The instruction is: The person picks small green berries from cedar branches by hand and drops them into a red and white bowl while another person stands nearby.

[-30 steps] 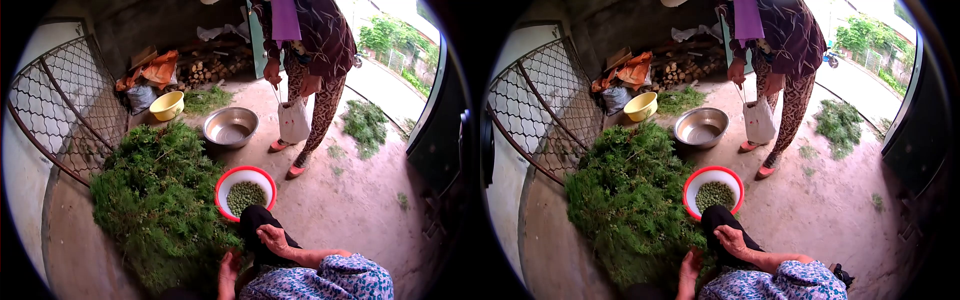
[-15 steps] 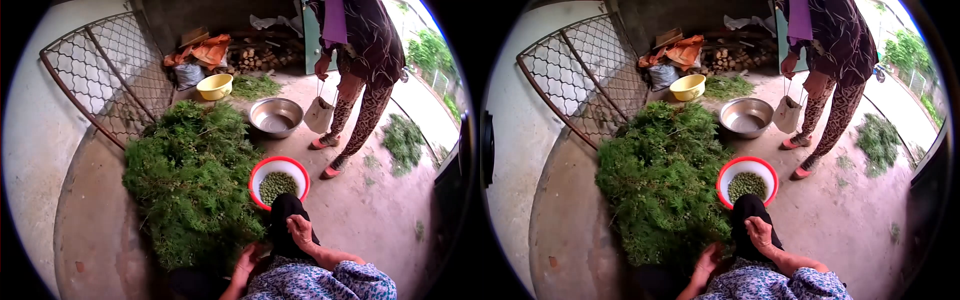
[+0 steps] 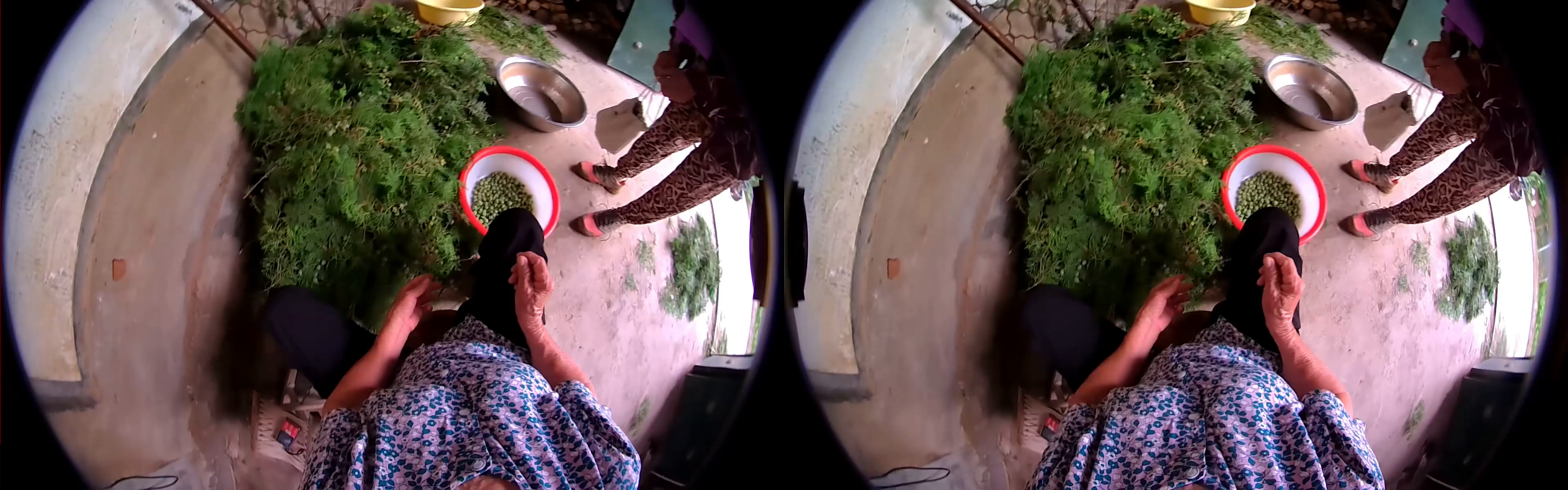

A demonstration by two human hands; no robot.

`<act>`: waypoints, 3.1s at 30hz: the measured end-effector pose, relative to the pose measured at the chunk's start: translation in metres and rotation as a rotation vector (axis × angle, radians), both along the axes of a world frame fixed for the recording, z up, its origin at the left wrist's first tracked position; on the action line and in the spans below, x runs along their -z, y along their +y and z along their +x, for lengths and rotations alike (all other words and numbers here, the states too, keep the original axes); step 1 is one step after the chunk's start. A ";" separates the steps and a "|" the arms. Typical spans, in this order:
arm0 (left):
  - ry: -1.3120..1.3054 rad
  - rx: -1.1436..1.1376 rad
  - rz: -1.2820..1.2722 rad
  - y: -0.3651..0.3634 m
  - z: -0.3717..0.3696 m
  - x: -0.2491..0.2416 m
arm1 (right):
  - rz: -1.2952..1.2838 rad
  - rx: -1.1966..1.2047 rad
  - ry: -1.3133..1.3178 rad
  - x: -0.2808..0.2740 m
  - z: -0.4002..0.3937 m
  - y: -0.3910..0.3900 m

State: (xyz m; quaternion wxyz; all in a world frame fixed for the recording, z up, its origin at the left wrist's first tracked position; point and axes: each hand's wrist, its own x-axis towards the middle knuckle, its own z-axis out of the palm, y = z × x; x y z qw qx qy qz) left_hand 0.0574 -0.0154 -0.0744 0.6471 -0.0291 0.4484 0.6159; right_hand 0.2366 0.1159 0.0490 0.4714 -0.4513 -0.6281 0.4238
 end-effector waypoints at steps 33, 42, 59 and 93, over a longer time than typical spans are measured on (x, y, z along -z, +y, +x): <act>1.926 0.031 -0.360 0.083 -0.249 -0.097 | 0.072 0.054 -0.111 -0.001 0.010 -0.009; 0.534 -0.565 0.434 0.053 -0.165 -0.145 | -0.244 -0.242 0.021 -0.010 -0.023 -0.007; 0.196 -0.054 0.386 0.026 -0.069 -0.108 | -0.884 -0.411 0.604 -0.044 -0.037 0.063; 0.217 0.008 0.019 0.020 -0.062 -0.006 | 0.609 0.110 -0.411 -0.057 -0.008 0.129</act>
